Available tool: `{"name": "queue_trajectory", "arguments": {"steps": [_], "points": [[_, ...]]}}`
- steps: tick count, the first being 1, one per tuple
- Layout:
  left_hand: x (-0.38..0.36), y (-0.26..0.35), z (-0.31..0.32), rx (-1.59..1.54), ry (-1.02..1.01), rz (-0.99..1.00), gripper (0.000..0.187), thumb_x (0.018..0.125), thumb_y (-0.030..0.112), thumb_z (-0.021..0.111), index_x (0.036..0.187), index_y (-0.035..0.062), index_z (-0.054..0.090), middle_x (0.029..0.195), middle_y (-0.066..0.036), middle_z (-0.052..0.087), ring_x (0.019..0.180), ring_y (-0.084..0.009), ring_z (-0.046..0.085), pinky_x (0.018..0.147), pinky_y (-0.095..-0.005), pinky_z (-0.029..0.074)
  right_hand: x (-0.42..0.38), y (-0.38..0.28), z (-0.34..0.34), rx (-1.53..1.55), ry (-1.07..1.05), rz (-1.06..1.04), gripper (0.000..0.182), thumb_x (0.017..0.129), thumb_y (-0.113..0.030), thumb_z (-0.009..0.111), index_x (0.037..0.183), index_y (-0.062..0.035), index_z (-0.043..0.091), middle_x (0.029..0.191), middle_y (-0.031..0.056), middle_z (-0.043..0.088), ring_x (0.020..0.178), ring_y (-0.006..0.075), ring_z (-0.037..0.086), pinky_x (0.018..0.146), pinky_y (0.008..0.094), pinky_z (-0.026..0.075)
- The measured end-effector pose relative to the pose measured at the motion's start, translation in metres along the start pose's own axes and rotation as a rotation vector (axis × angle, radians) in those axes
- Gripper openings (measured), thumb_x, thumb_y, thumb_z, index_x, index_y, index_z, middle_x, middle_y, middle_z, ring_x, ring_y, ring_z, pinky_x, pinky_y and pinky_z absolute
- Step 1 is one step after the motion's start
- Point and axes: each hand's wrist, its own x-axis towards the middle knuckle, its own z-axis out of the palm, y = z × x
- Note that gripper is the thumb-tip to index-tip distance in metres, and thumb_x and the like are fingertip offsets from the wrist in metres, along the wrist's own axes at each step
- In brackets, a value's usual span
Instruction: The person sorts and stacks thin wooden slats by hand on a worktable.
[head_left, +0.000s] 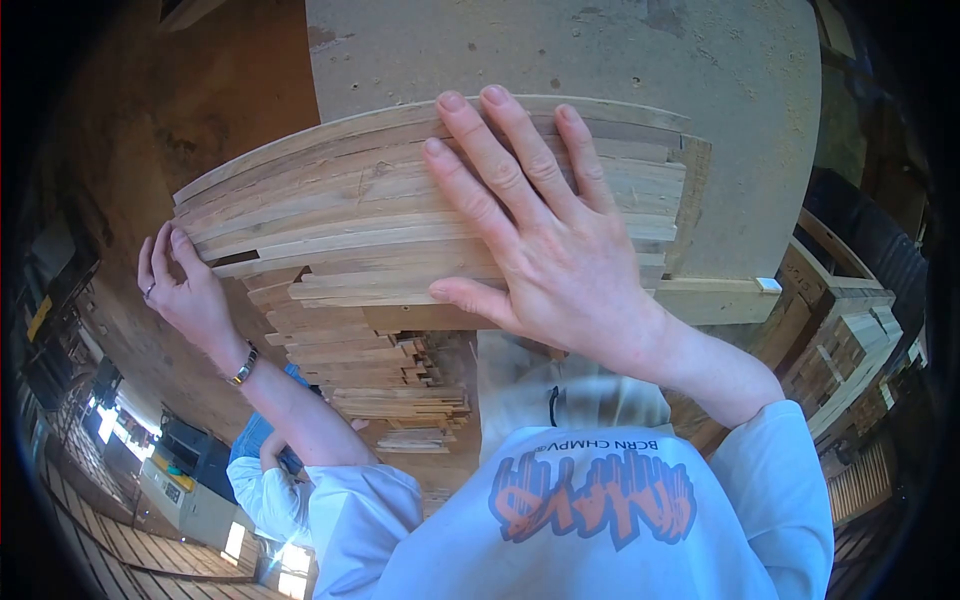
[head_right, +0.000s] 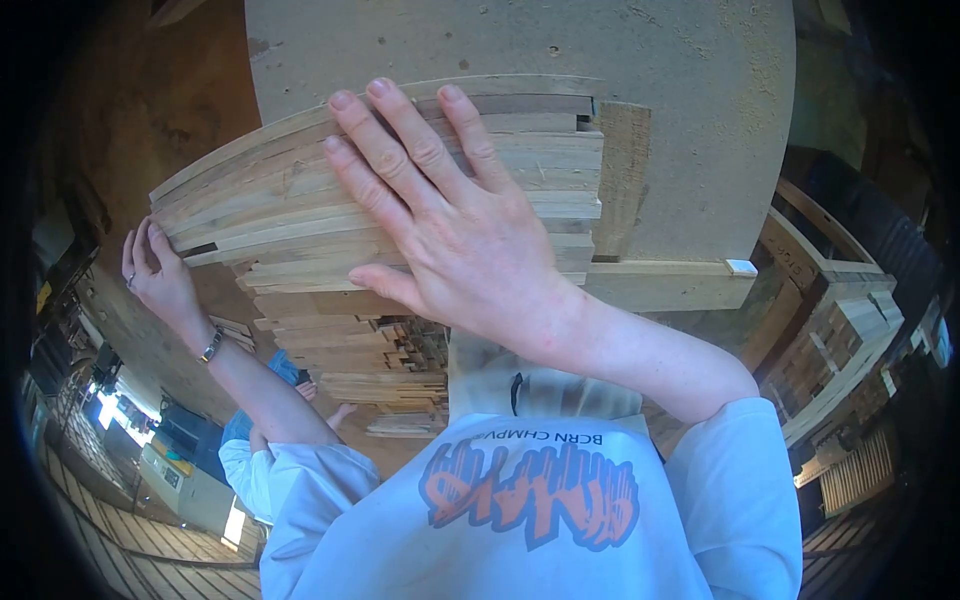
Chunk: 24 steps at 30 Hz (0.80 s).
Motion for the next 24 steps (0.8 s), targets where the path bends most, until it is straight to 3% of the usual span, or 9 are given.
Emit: {"name": "queue_trajectory", "arguments": {"steps": [4, 7, 13, 20, 23, 24], "points": [[0.002, 0.005, -0.001, -0.043, 0.014, 0.041, 0.027, 0.096, 0.032, 0.069, 0.111, 0.0118, 0.078, 0.136, -0.009, 0.061, 0.124, -0.0265, 0.053, 0.103, -0.0401, 0.044, -0.001, -0.001, 0.0, -0.003, 0.002, -0.003, 0.088, 0.09, -0.068, 0.051, 0.155, -0.0104, 0.039, 0.166, 0.009, 0.027, 0.155, 0.0287, 0.02, 0.126, 0.053, 0.009], [-0.001, 0.019, -0.006, -0.021, 0.009, 0.071, 0.028, 0.096, 0.031, 0.069, 0.113, 0.0103, 0.078, 0.131, -0.013, 0.063, 0.127, -0.0259, 0.055, 0.106, -0.0396, 0.043, -0.001, 0.001, 0.0, -0.005, 0.006, -0.004, 0.088, 0.09, -0.067, 0.051, 0.155, -0.0091, 0.039, 0.166, 0.0088, 0.027, 0.155, 0.0284, 0.021, 0.126, 0.0527, 0.009], [0.001, 0.015, -0.005, -0.061, -0.019, 0.042, 0.027, 0.095, 0.03, 0.071, 0.111, 0.0096, 0.078, 0.133, -0.01, 0.062, 0.122, -0.0252, 0.056, 0.102, -0.0388, 0.045, -0.002, 0.002, -0.001, -0.005, 0.009, -0.007, 0.089, 0.089, -0.067, 0.051, 0.155, -0.0082, 0.039, 0.166, 0.0085, 0.027, 0.155, 0.0279, 0.021, 0.126, 0.0523, 0.01], [0.01, 0.015, -0.001, -0.224, -0.079, -0.004, 0.03, 0.098, 0.028, 0.068, 0.112, 0.0019, 0.075, 0.13, -0.013, 0.063, 0.123, -0.0243, 0.058, 0.105, -0.0355, 0.044, -0.001, 0.002, 0.001, 0.007, 0.016, -0.01, 0.09, 0.088, -0.067, 0.053, 0.155, -0.0078, 0.039, 0.166, 0.0081, 0.028, 0.155, 0.0277, 0.021, 0.126, 0.052, 0.01], [0.014, 0.003, 0.0, -0.189, -0.084, 0.096, 0.028, 0.099, 0.027, 0.067, 0.111, 0.0024, 0.075, 0.132, -0.013, 0.061, 0.123, -0.0239, 0.057, 0.104, -0.0349, 0.045, -0.001, 0.002, 0.003, 0.043, 0.042, -0.005, 0.098, 0.077, -0.064, 0.068, 0.153, -0.0075, 0.042, 0.166, 0.0097, 0.027, 0.155, 0.0276, 0.02, 0.127, 0.0528, 0.01], [0.018, -0.006, 0.001, -0.175, -0.091, 0.156, 0.028, 0.099, 0.027, 0.067, 0.111, 0.003, 0.075, 0.132, -0.013, 0.061, 0.123, -0.0244, 0.057, 0.104, -0.035, 0.045, -0.001, 0.002, 0.003, 0.047, 0.046, -0.004, 0.097, 0.077, -0.064, 0.068, 0.152, -0.0078, 0.042, 0.165, 0.0095, 0.028, 0.155, 0.0276, 0.02, 0.127, 0.0529, 0.01]]}}
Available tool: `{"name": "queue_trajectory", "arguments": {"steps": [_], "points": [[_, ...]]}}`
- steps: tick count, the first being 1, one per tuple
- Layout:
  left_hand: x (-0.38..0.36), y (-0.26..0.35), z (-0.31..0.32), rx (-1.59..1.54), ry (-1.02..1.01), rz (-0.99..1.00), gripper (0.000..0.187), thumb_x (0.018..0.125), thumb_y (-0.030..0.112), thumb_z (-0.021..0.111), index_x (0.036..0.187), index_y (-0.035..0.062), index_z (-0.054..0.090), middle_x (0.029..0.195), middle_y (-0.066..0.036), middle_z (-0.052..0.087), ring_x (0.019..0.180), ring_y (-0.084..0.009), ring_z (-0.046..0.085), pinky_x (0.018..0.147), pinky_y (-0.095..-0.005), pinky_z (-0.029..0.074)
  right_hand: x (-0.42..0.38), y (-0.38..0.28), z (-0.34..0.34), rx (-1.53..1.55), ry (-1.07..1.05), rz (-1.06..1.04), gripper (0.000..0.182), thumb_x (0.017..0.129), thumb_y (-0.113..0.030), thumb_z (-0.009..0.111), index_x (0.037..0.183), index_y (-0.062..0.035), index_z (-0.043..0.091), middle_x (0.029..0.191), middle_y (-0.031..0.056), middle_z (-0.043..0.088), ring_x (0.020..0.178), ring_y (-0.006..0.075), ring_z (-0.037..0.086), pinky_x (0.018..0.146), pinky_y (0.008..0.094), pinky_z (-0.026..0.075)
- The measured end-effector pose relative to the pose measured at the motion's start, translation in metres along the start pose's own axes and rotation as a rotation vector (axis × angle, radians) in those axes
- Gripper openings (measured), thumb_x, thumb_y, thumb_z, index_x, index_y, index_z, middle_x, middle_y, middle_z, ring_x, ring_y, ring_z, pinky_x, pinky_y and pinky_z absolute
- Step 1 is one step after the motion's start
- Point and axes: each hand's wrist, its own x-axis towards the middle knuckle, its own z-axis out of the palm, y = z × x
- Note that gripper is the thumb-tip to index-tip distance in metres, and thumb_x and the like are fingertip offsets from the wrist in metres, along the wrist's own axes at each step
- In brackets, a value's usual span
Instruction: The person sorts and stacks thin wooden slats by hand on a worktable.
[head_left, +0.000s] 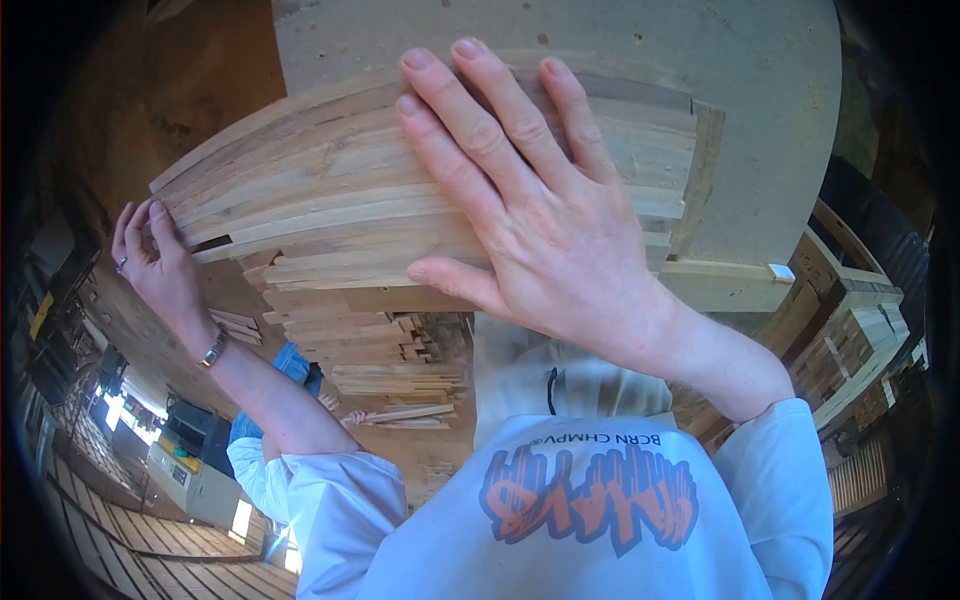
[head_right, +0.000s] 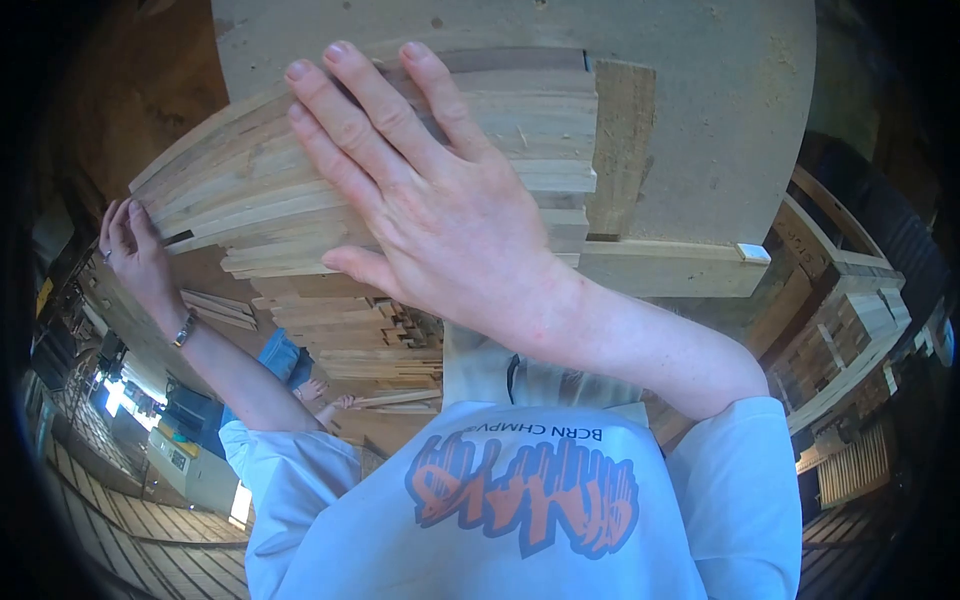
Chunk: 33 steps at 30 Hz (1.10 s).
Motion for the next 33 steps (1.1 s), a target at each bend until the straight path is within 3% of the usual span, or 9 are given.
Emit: {"name": "queue_trajectory", "arguments": {"steps": [2, 4, 9, 16, 20, 24, 26, 31, 33], "points": [[0.005, 0.002, -0.006, 0.103, -0.04, 0.134, 0.025, 0.099, 0.027, 0.066, 0.11, 0.0066, 0.075, 0.13, -0.014, 0.059, 0.123, -0.0264, 0.055, 0.105, -0.0359, 0.044, 0.0, 0.0, 0.002, 0.005, 0.006, 0.003, 0.096, 0.078, -0.064, 0.068, 0.152, -0.0085, 0.043, 0.165, 0.0092, 0.029, 0.155, 0.0276, 0.021, 0.127, 0.0532, 0.01], [0.008, 0.001, -0.01, 0.142, -0.058, 0.193, 0.025, 0.099, 0.028, 0.067, 0.111, 0.0078, 0.076, 0.128, -0.013, 0.059, 0.122, -0.0269, 0.054, 0.105, -0.0368, 0.043, 0.002, 0.007, 0.025, -0.161, 0.202, -0.013, 0.096, 0.078, -0.065, 0.068, 0.152, -0.0091, 0.044, 0.165, 0.0089, 0.028, 0.155, 0.0276, 0.02, 0.127, 0.0539, 0.01], [0.026, -0.013, -0.018, 0.204, -0.103, 0.354, 0.023, 0.098, 0.029, 0.069, 0.105, 0.0099, 0.078, 0.125, -0.01, 0.062, 0.119, -0.0245, 0.053, 0.101, -0.0372, 0.043, 0.001, 0.005, 0.007, -0.032, 0.058, -0.002, 0.096, 0.078, -0.065, 0.067, 0.152, -0.0098, 0.044, 0.165, 0.0087, 0.028, 0.155, 0.0276, 0.02, 0.127, 0.0546, 0.01], [0.023, -0.01, -0.017, 0.151, -0.127, 0.3, 0.027, 0.097, 0.034, 0.069, 0.106, 0.0103, 0.079, 0.13, -0.009, 0.061, 0.123, -0.0244, 0.052, 0.105, -0.0371, 0.041, 0.0, 0.007, 0.0, -0.007, -0.024, 0.009, 0.095, 0.077, -0.065, 0.067, 0.152, -0.0107, 0.044, 0.165, 0.0084, 0.028, 0.155, 0.0277, 0.02, 0.127, 0.0557, 0.01], [0.026, 0.011, -0.026, 0.254, -0.102, 0.344, 0.018, 0.095, 0.023, 0.074, 0.104, 0.0093, 0.079, 0.122, -0.009, 0.066, 0.114, -0.0245, 0.059, 0.1, -0.0361, 0.046, -0.001, 0.004, 0.001, -0.003, -0.04, 0.003, 0.095, 0.077, -0.066, 0.067, 0.152, -0.0113, 0.045, 0.165, 0.0082, 0.028, 0.155, 0.0277, 0.02, 0.127, 0.0563, 0.01], [0.037, 0.105, -0.044, 0.055, -0.071, 0.593, 0.019, 0.091, 0.005, 0.074, 0.11, 0.004, 0.076, 0.115, -0.01, 0.071, 0.108, -0.0266, 0.066, 0.095, -0.0351, 0.053, -0.002, 0.004, 0.001, 0.007, -0.047, 0.005, 0.093, 0.078, -0.065, 0.066, 0.151, -0.0118, 0.046, 0.165, 0.0085, 0.029, 0.155, 0.0281, 0.02, 0.127, 0.0577, 0.01], [0.031, 0.181, -0.034, -0.226, -0.252, 0.672, 0.024, 0.089, 0.0, 0.072, 0.112, 0.0004, 0.074, 0.113, -0.013, 0.072, 0.106, -0.0291, 0.068, 0.093, -0.0375, 0.054, -0.001, 0.005, -0.002, 0.016, -0.046, -0.001, 0.092, 0.079, -0.064, 0.066, 0.151, -0.0108, 0.046, 0.162, 0.0093, 0.033, 0.154, 0.0288, 0.021, 0.126, 0.0581, 0.012], [0.043, 0.301, 0.004, -0.563, -0.74, 0.862, 0.028, 0.082, 0.002, 0.071, 0.109, 0.0053, 0.077, 0.102, -0.01, 0.074, 0.092, -0.0279, 0.07, 0.082, -0.0376, 0.056, -0.011, 0.007, 0.004, 0.046, 0.008, -0.028, 0.082, 0.08, -0.058, 0.069, 0.142, -0.0062, 0.054, 0.14, 0.0145, 0.053, 0.133, 0.0342, 0.048, 0.114, 0.0576, 0.031], [0.083, 0.336, 0.002, -0.509, -1.166, 0.881, 0.03, 0.085, 0.007, 0.069, 0.114, 0.0054, 0.075, 0.107, -0.013, 0.075, 0.095, -0.0276, 0.071, 0.087, -0.0379, 0.055, -0.009, 0.004, 0.003, 0.064, 0.002, 0.004, 0.084, 0.081, -0.059, 0.069, 0.143, -0.0057, 0.053, 0.142, 0.015, 0.052, 0.136, 0.035, 0.046, 0.114, 0.0578, 0.03]]}}
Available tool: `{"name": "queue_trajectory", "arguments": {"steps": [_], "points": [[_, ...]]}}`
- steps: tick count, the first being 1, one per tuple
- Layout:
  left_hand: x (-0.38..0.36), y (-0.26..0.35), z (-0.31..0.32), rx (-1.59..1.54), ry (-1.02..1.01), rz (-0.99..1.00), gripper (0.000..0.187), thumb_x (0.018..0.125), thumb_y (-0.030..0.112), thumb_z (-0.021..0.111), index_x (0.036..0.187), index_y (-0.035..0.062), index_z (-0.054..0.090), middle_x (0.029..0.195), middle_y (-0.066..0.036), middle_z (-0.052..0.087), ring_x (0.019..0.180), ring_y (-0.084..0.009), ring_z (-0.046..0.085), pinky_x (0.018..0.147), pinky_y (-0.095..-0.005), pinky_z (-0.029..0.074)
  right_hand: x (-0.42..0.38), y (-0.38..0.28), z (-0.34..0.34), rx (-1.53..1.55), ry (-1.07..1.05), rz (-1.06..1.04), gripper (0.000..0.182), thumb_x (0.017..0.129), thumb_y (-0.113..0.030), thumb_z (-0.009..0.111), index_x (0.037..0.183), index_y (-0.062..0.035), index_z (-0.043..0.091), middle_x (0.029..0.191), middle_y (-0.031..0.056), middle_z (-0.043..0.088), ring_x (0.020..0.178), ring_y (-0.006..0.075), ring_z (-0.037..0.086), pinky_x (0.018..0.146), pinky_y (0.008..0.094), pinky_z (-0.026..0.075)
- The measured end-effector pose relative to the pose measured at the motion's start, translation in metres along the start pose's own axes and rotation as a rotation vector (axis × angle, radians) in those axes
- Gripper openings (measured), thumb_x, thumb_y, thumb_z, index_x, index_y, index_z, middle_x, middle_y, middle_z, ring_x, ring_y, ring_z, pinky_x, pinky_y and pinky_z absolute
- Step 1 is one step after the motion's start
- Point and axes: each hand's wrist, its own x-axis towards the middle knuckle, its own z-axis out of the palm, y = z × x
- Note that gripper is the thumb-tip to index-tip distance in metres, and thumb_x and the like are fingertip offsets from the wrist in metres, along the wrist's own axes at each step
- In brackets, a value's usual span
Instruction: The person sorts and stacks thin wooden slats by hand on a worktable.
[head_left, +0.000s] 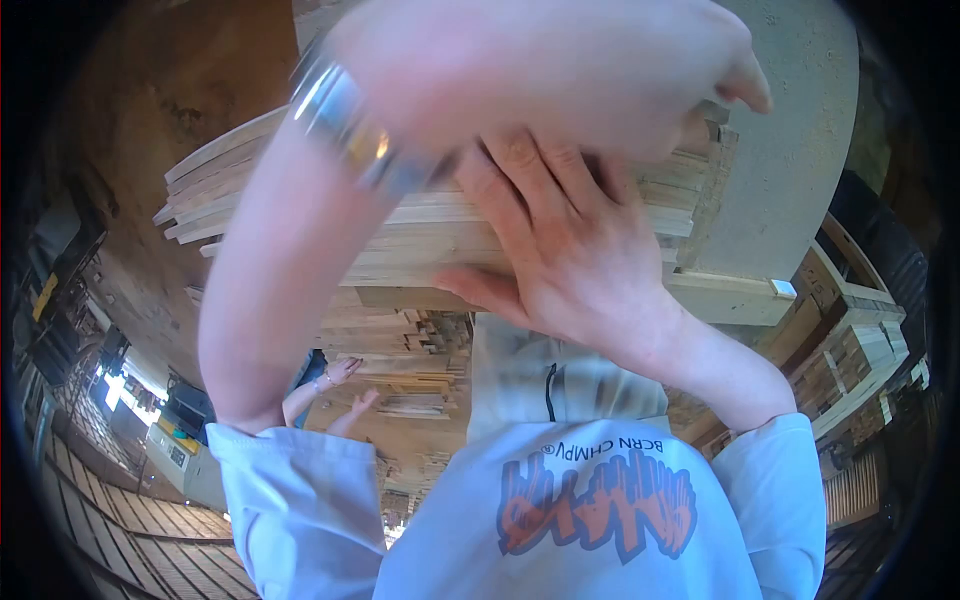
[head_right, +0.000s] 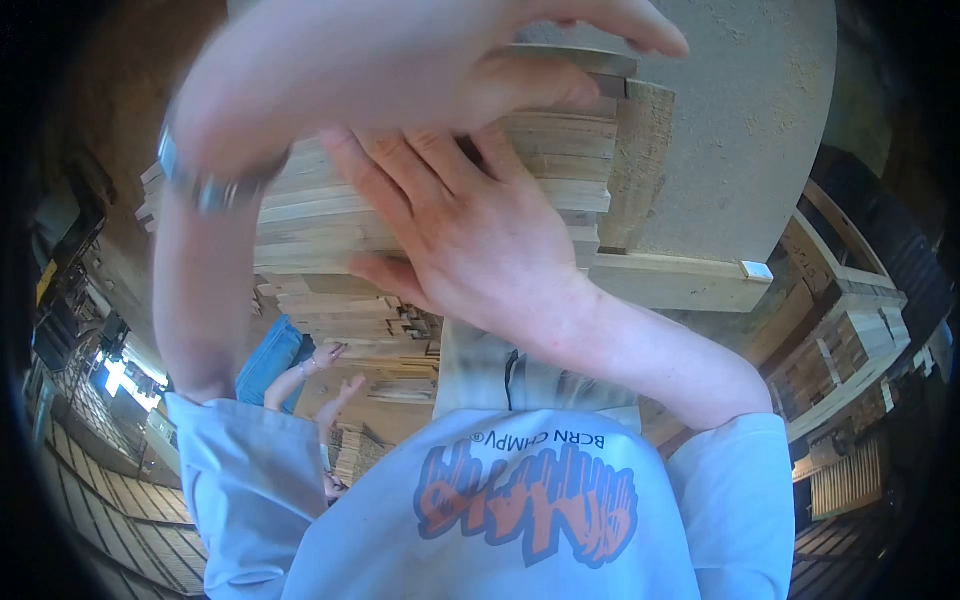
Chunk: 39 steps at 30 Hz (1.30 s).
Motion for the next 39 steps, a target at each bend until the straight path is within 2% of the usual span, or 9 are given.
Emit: {"name": "queue_trajectory", "arguments": {"steps": [3, 5, 12, 21, 24, 29, 32, 38, 39], "points": [[0.033, -0.031, -0.025, -0.203, -0.364, 0.064, 0.033, 0.086, 0.015, 0.068, 0.118, 0.0058, 0.074, 0.111, -0.015, 0.075, 0.098, -0.0268, 0.071, 0.091, -0.0379, 0.054, 0.006, 0.001, -0.007, -0.026, -0.002, -0.033, 0.09, 0.08, -0.059, 0.066, 0.149, -0.0053, 0.046, 0.156, 0.0155, 0.041, 0.148, 0.0337, 0.033, 0.12, 0.0567, 0.022], [0.044, -0.051, -0.022, -0.24, -0.379, 0.168, 0.034, 0.084, 0.02, 0.072, 0.115, 0.0069, 0.076, 0.112, -0.014, 0.075, 0.098, -0.0261, 0.07, 0.09, -0.037, 0.053, 0.006, 0.002, -0.009, -0.024, -0.018, -0.035, 0.092, 0.08, -0.06, 0.064, 0.15, -0.0045, 0.044, 0.161, 0.014, 0.035, 0.151, 0.0329, 0.028, 0.123, 0.0564, 0.016], [0.069, -0.053, -0.033, -0.314, -0.542, 0.17, 0.043, 0.075, 0.03, 0.082, 0.113, 0.0099, 0.078, 0.106, -0.013, 0.076, 0.096, -0.0233, 0.07, 0.084, -0.0338, 0.053, 0.006, 0.002, -0.009, -0.025, -0.005, -0.024, 0.093, 0.08, -0.062, 0.063, 0.151, -0.0051, 0.044, 0.162, 0.0112, 0.034, 0.151, 0.0305, 0.028, 0.123, 0.0537, 0.017], [0.062, -0.031, -0.006, -0.053, -0.325, -0.009, 0.037, 0.075, 0.028, 0.082, 0.106, 0.0088, 0.08, 0.097, -0.01, 0.078, 0.088, -0.0219, 0.07, 0.079, -0.0329, 0.053, 0.003, 0.006, -0.003, -0.01, -0.01, -0.011, 0.096, 0.077, -0.061, 0.065, 0.151, -0.0045, 0.043, 0.163, 0.0102, 0.032, 0.152, 0.0295, 0.028, 0.124, 0.0533, 0.016], [0.054, -0.043, 0.005, -0.062, -0.195, 0.14, 0.033, 0.076, 0.027, 0.082, 0.104, 0.0093, 0.08, 0.094, -0.009, 0.077, 0.085, -0.0215, 0.07, 0.078, -0.0326, 0.053, 0.003, 0.006, -0.002, -0.023, -0.009, -0.02, 0.096, 0.077, -0.063, 0.065, 0.15, -0.0039, 0.043, 0.163, 0.0114, 0.032, 0.151, 0.0294, 0.027, 0.124, 0.0531, 0.016], [0.057, -0.044, -0.014, -0.285, -0.356, 0.093, 0.028, 0.078, 0.026, 0.081, 0.101, 0.0095, 0.081, 0.091, -0.009, 0.077, 0.083, -0.0204, 0.07, 0.075, -0.0324, 0.053, 0.003, 0.006, -0.003, -0.089, -0.004, -0.039, 0.099, 0.077, -0.067, 0.066, 0.149, -0.0023, 0.044, 0.162, 0.0156, 0.032, 0.151, 0.0306, 0.026, 0.125, 0.0526, 0.017], [0.059, -0.033, 0.0, -0.156, -0.305, -0.02, 0.026, 0.078, 0.025, 0.08, 0.099, 0.0089, 0.08, 0.088, -0.008, 0.077, 0.083, -0.02, 0.069, 0.075, -0.0327, 0.053, 0.003, 0.006, -0.003, -0.05, -0.018, -0.03, 0.108, 0.072, -0.071, 0.067, 0.15, -0.0009, 0.04, 0.161, 0.0189, 0.032, 0.151, 0.0325, 0.025, 0.125, 0.0531, 0.017], [0.055, -0.042, 0.002, -0.226, -0.257, 0.06, 0.025, 0.08, 0.027, 0.079, 0.098, 0.0091, 0.08, 0.09, -0.01, 0.077, 0.084, -0.0226, 0.07, 0.076, -0.0338, 0.053, 0.006, 0.004, -0.014, -0.034, -0.109, -0.043, 0.125, 0.056, -0.066, 0.082, 0.153, -0.0001, 0.036, 0.161, 0.0213, 0.029, 0.152, 0.0364, 0.022, 0.125, 0.0541, 0.016], [0.05, -0.039, -0.001, -0.202, -0.24, 0.036, 0.026, 0.081, 0.028, 0.079, 0.099, 0.0095, 0.08, 0.092, -0.011, 0.077, 0.086, -0.024, 0.07, 0.078, -0.0346, 0.054, 0.006, 0.002, -0.011, 0.074, -0.054, -0.034, 0.129, 0.047, -0.051, 0.093, 0.15, 0.0014, 0.036, 0.157, 0.0238, 0.031, 0.15, 0.0413, 0.024, 0.123, 0.0592, 0.015]]}}
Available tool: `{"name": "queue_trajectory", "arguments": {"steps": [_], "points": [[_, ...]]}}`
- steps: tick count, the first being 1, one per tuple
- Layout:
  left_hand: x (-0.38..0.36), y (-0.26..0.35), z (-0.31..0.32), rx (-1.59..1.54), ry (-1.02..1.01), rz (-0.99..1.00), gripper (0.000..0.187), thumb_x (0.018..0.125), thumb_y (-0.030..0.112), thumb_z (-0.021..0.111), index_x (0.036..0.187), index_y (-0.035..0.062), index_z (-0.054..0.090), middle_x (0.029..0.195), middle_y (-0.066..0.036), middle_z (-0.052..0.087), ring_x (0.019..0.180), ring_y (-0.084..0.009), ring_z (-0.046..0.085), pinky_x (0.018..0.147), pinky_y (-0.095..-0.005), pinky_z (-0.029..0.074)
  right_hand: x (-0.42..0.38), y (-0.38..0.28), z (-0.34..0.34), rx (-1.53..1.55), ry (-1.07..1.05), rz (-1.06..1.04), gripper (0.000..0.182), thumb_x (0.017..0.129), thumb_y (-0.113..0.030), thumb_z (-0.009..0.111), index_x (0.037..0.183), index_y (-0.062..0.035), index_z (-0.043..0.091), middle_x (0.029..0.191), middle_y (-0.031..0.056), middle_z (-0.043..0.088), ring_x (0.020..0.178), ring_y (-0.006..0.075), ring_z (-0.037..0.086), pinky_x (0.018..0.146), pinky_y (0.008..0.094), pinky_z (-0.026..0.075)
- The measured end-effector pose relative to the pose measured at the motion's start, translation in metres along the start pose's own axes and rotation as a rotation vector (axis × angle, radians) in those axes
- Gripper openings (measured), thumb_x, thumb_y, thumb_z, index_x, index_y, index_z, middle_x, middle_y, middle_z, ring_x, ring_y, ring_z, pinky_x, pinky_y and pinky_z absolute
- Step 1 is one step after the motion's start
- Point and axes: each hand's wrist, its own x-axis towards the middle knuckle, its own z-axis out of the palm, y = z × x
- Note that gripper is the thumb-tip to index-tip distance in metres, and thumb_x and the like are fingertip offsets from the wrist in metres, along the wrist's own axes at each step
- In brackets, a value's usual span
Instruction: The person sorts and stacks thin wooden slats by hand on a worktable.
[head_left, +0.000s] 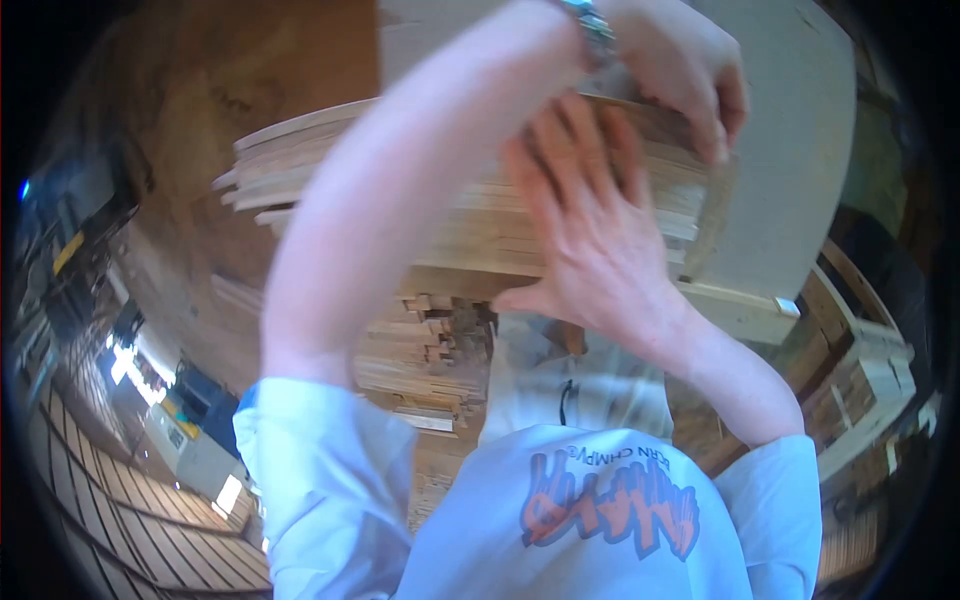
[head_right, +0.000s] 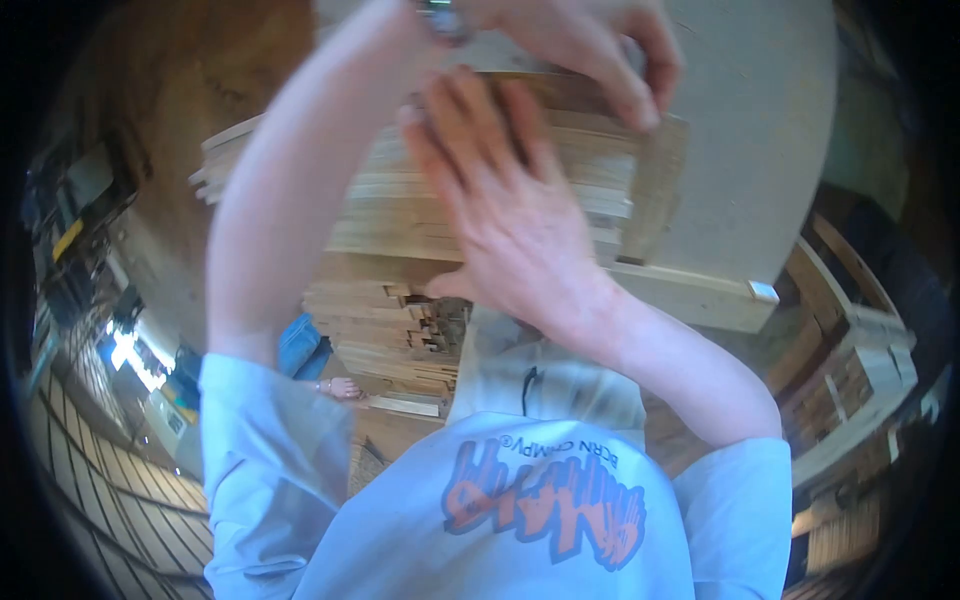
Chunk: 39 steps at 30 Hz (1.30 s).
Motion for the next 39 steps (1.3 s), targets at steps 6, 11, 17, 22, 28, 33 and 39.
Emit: {"name": "queue_trajectory", "arguments": {"steps": [6, 11, 17, 22, 28, 33, 39], "points": [[-0.038, 0.034, 0.087, 0.619, 0.726, -0.018, 0.014, 0.078, 0.015, 0.073, 0.091, 0.0093, 0.075, 0.089, -0.006, 0.07, 0.09, -0.0287, 0.067, 0.078, -0.0474, 0.054, 0.002, -0.007, 0.002, 0.142, 0.125, -0.006, 0.111, 0.064, -0.045, 0.088, 0.153, -0.0044, 0.038, 0.164, 0.0196, 0.026, 0.153, 0.0402, 0.018, 0.122, 0.064, 0.012], [-0.156, 0.065, 0.159, 0.044, 1.107, 0.039, 0.03, 0.068, 0.004, 0.081, 0.097, 0.0029, 0.072, 0.101, -0.011, 0.072, 0.095, -0.0322, 0.067, 0.084, -0.0428, 0.056, 0.004, -0.018, -0.016, -0.381, -0.166, 0.033, 0.136, 0.053, -0.054, 0.092, 0.16, -0.0044, 0.023, 0.167, 0.0208, 0.015, 0.155, 0.041, 0.009, 0.121, 0.0693, 0.006], [-0.287, -0.02, 0.172, 0.5, 1.009, -0.508, 0.055, 0.071, 0.003, 0.081, 0.123, 0.0064, 0.064, 0.126, -0.01, 0.064, 0.118, -0.0324, 0.058, 0.1, -0.0412, 0.05, 0.01, -0.03, -0.026, -0.345, -0.308, 0.097, 0.152, 0.038, -0.056, 0.095, 0.159, -0.0028, 0.021, 0.167, 0.0217, 0.008, 0.156, 0.0399, 0.003, 0.122, 0.067, 0.003], [-0.287, -0.054, 0.128, 0.645, 0.819, -0.485, 0.089, 0.067, 0.01, 0.084, 0.146, 0.0066, 0.046, 0.151, -0.011, 0.046, 0.141, -0.032, 0.041, 0.119, -0.046, 0.035, 0.009, -0.037, -0.027, -0.328, -0.269, 0.101, 0.152, 0.037, -0.053, 0.096, 0.158, -0.0012, 0.021, 0.166, 0.0226, 0.01, 0.155, 0.0413, 0.005, 0.123, 0.0651, 0.003], [-0.279, -0.064, 0.112, 0.663, 0.621, -0.468, 0.101, 0.062, 0.014, 0.086, 0.15, 0.0024, 0.038, 0.149, -0.015, 0.046, 0.14, -0.0318, 0.041, 0.121, -0.0501, 0.031, 0.011, -0.046, -0.032, -0.39, -0.329, 0.13, 0.149, 0.041, -0.059, 0.093, 0.159, -0.0029, 0.021, 0.166, 0.0228, 0.009, 0.155, 0.0405, 0.004, 0.122, 0.0661, 0.003], [-0.278, -0.084, 0.119, 0.703, 0.687, -0.406, 0.104, 0.057, 0.017, 0.088, 0.148, 0.0024, 0.039, 0.143, -0.014, 0.049, 0.134, -0.031, 0.045, 0.117, -0.048, 0.032, 0.009, -0.044, -0.032, -0.385, -0.3, 0.118, 0.152, 0.038, -0.061, 0.093, 0.158, -0.0027, 0.021, 0.166, 0.0235, 0.009, 0.155, 0.0408, 0.004, 0.123, 0.0644, 0.001], [-0.278, -0.089, 0.116, 0.608, 0.736, -0.367, 0.1, 0.051, 0.015, 0.088, 0.141, 0.006, 0.044, 0.137, -0.012, 0.053, 0.131, -0.0291, 0.048, 0.113, -0.0478, 0.032, 0.01, -0.048, -0.031, -0.398, -0.293, 0.135, 0.155, 0.035, -0.061, 0.094, 0.159, -0.0034, 0.019, 0.165, 0.0237, 0.01, 0.155, 0.0408, 0.005, 0.123, 0.0634, 0.001]]}}
